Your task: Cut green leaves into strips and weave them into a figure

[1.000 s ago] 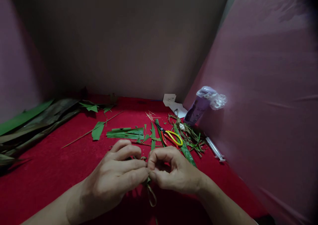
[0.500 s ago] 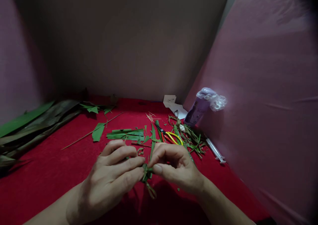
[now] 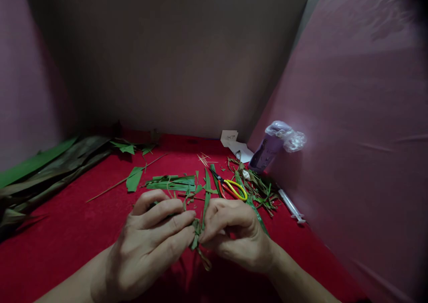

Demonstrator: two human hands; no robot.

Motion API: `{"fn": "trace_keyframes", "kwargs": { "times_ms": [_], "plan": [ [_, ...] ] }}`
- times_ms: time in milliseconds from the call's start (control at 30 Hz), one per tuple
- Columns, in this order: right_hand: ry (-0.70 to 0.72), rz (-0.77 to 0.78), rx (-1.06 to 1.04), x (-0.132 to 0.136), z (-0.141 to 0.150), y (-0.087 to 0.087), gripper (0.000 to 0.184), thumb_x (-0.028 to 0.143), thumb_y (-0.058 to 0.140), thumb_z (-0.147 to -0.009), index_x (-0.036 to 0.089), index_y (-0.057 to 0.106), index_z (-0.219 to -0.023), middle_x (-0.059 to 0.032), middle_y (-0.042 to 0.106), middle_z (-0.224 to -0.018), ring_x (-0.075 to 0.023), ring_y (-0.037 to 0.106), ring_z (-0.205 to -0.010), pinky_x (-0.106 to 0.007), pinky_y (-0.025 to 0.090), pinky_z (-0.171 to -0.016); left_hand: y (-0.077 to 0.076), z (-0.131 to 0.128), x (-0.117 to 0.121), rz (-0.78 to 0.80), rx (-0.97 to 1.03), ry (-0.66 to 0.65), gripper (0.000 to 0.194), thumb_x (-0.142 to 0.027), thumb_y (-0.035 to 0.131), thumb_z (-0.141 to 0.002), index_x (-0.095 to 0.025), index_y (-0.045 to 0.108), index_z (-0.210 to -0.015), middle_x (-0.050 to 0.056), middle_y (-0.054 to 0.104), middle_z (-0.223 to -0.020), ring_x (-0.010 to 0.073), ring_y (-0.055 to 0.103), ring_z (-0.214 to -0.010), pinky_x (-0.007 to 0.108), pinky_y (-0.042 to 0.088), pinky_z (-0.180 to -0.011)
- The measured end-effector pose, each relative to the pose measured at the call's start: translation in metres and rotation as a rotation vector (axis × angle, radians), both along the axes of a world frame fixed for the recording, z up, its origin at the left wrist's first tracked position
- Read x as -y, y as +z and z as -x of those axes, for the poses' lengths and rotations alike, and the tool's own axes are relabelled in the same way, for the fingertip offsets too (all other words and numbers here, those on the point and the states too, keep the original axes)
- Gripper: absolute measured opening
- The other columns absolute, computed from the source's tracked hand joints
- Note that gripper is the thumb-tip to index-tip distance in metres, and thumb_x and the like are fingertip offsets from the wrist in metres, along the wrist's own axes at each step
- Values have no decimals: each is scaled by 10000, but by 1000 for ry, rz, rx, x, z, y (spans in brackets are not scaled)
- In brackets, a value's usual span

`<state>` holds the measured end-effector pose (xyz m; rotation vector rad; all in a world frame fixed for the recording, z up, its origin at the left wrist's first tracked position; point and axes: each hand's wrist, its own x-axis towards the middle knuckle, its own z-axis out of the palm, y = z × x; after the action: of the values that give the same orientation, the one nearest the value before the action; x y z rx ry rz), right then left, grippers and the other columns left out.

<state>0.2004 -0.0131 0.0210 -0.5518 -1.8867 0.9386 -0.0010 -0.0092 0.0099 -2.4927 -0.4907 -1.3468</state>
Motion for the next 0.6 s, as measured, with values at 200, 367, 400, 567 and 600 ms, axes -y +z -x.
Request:
{"fn": "trace_keyframes", "kwargs": {
  "times_ms": [200,367,400,567,600],
  "plan": [
    [47,13,22,1,-2,0,96,114,617,-743,173,692,-736,-7,561,-643,-107,473,-558,-240,389,-509,1,1,1,-20,-42,-11,236,-63,446,-881,-154,662,-869,35,748,-900,182,603,-898,390,386,-901],
    [-30,80,-17,2,-4,1,39,199,643,-770,169,659,-750,-12,542,-695,-109,460,-588,-244,380,-517,3,1,3,-43,-61,-5,234,-88,434,-891,-149,660,-893,39,748,-913,181,604,-913,384,399,-896],
    [-42,94,-32,2,-4,1,42,205,645,-771,170,654,-750,-11,529,-716,-101,440,-578,-239,370,-507,3,1,3,-44,-55,-2,231,-93,436,-891,-154,659,-885,37,750,-907,180,606,-910,383,405,-892],
    [-6,136,-26,2,-1,5,66,230,660,-759,166,645,-754,-12,494,-786,-73,359,-539,-221,307,-462,3,0,2,-41,-44,-11,231,-90,444,-888,-166,662,-870,36,753,-894,180,610,-890,388,408,-883],
    [-4,122,-8,2,0,6,68,230,655,-762,165,643,-748,-13,497,-780,-76,362,-543,-224,311,-468,3,0,2,-44,-43,-20,235,-81,444,-886,-161,664,-864,38,752,-898,182,609,-894,387,405,-882]
  ]
}}
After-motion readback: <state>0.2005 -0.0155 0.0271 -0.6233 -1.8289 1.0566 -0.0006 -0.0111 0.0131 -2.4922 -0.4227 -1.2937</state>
